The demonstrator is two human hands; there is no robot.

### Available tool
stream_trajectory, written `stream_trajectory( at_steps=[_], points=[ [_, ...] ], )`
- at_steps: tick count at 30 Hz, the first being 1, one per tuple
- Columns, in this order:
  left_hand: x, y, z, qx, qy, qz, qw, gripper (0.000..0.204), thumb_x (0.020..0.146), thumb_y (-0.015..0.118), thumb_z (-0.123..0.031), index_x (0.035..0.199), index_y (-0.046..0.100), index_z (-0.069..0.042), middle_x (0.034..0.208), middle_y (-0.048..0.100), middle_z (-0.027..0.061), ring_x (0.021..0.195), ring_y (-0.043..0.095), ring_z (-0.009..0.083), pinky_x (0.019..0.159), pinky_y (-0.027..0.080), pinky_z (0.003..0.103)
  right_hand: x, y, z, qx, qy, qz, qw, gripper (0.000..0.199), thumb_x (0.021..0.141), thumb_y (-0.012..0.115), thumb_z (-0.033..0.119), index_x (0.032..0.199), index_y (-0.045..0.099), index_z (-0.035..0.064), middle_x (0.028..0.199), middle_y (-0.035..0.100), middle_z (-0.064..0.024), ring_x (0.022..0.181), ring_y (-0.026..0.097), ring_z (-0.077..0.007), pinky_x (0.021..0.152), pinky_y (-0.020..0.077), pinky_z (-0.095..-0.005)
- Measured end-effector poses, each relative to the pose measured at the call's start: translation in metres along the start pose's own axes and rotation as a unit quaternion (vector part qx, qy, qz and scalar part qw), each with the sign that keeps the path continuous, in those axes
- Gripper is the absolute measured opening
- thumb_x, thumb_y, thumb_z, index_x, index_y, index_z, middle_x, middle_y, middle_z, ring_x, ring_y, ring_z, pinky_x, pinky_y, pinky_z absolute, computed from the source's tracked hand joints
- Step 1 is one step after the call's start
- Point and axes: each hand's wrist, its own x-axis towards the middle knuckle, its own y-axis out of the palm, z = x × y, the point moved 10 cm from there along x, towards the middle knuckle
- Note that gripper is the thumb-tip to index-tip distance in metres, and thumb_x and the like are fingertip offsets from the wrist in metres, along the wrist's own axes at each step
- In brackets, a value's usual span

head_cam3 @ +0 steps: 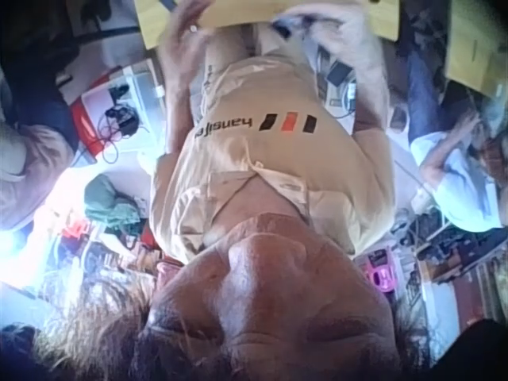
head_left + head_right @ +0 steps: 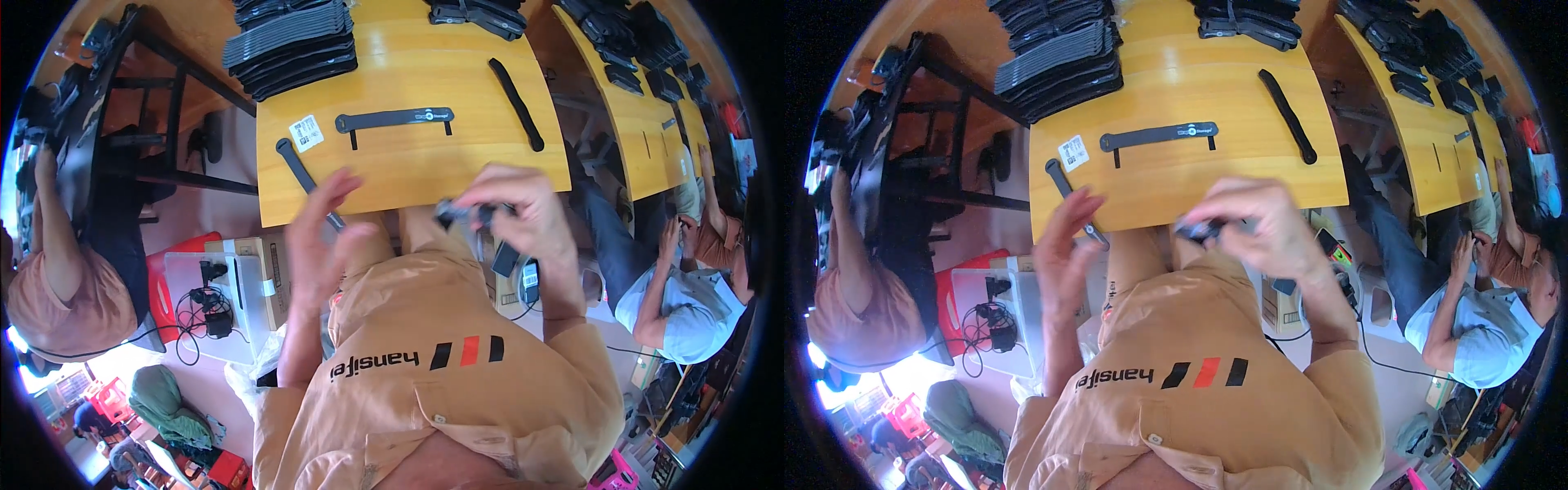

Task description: The person is manually attaching plastic buckles and clips to black textile straps at a manufacturing workbench.

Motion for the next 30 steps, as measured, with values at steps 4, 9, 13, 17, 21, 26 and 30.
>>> stream_trajectory(
  at_steps=[4, 9, 13, 17, 21, 26, 30],
  points=[
    [0.009, 0.075, -0.007, -0.087, -0.055, 0.21, 0.972, 0.033, 0.081, 0.064, -0.018, 0.107, 0.056, 0.001, 0.09, 0.059, 0.0011, 0.086, 0.054, 0.0085, 0.075, 0.043, 0.023, 0.016, 0.017, 0.016, -0.06, -0.108, -0.001, 0.992, 0.036, 0.057, 0.042, -0.015, 0.085, 0.064, -0.0057, 0.075, 0.059, -0.0105, 0.063, 0.059, -0.0145, 0.058, 0.0453, -0.0221],
    [0.007, 0.073, 0.057, -0.116, -0.249, 0.331, 0.903, 0.021, 0.081, 0.063, -0.016, 0.093, 0.059, 0.001, 0.076, 0.056, -0.0017, 0.068, 0.048, 0.0051, 0.063, 0.042, 0.02, 0.0, -0.036, -0.065, 0.08, 0.094, -0.135, 0.983, 0.034, 0.067, 0.042, -0.016, 0.091, 0.063, -0.0053, 0.078, 0.06, -0.0079, 0.066, 0.058, -0.0108, 0.06, 0.0466, -0.0205],
    [0.028, 0.04, 0.098, -0.07, -0.235, 0.284, 0.927, 0.012, 0.083, 0.059, -0.012, 0.087, 0.058, 0.0, 0.069, 0.055, -0.0015, 0.063, 0.051, 0.0052, 0.058, 0.042, 0.019, -0.002, -0.057, -0.118, 0.085, 0.173, -0.196, 0.962, 0.032, 0.071, 0.041, -0.014, 0.093, 0.063, -0.0047, 0.081, 0.061, -0.0077, 0.066, 0.058, -0.0098, 0.06, 0.0478, -0.0199],
    [0.056, 0.022, 0.13, -0.054, -0.251, 0.166, 0.952, 0.012, 0.084, 0.058, -0.012, 0.087, 0.058, -0.001, 0.068, 0.055, -0.0004, 0.063, 0.052, 0.0066, 0.059, 0.043, 0.02, 0.01, -0.062, -0.15, 0.104, 0.202, -0.231, 0.946, 0.023, 0.076, 0.046, -0.008, 0.09, 0.064, -0.0037, 0.074, 0.06, -0.0053, 0.058, 0.054, -0.0072, 0.056, 0.045, -0.0179],
    [0.08, 0.016, 0.148, -0.036, -0.229, 0.074, 0.97, 0.012, 0.083, 0.06, -0.01, 0.085, 0.06, 0.001, 0.065, 0.055, 0.0002, 0.058, 0.051, 0.0067, 0.055, 0.043, 0.02, 0.026, -0.066, -0.175, 0.094, 0.212, -0.267, 0.935, 0.024, 0.071, 0.047, -0.008, 0.088, 0.064, -0.0033, 0.072, 0.061, -0.0053, 0.057, 0.054, -0.0066, 0.051, 0.044, -0.0191],
    [0.093, 0.007, 0.173, 0.035, -0.221, 0.02, 0.975, 0.013, 0.081, 0.062, -0.012, 0.085, 0.061, 0.001, 0.064, 0.053, -0.0003, 0.055, 0.049, 0.0065, 0.051, 0.041, 0.019, 0.039, -0.069, -0.202, 0.085, 0.201, -0.281, 0.935, 0.022, 0.069, 0.051, -0.007, 0.085, 0.064, -0.0019, 0.066, 0.058, -0.0019, 0.051, 0.047, -0.0039, 0.042, 0.0353, -0.0175],
    [0.096, 0.004, 0.18, 0.009, -0.217, -0.007, 0.976, 0.014, 0.081, 0.062, -0.012, 0.086, 0.062, 0.001, 0.065, 0.054, 0.0, 0.054, 0.048, 0.0062, 0.05, 0.04, 0.02, 0.047, -0.073, -0.211, 0.08, 0.192, -0.306, 0.929, 0.02, 0.069, 0.052, -0.007, 0.084, 0.064, -0.0017, 0.065, 0.056, -0.001, 0.05, 0.045, -0.0038, 0.041, 0.0339, -0.0173]
  ],
)
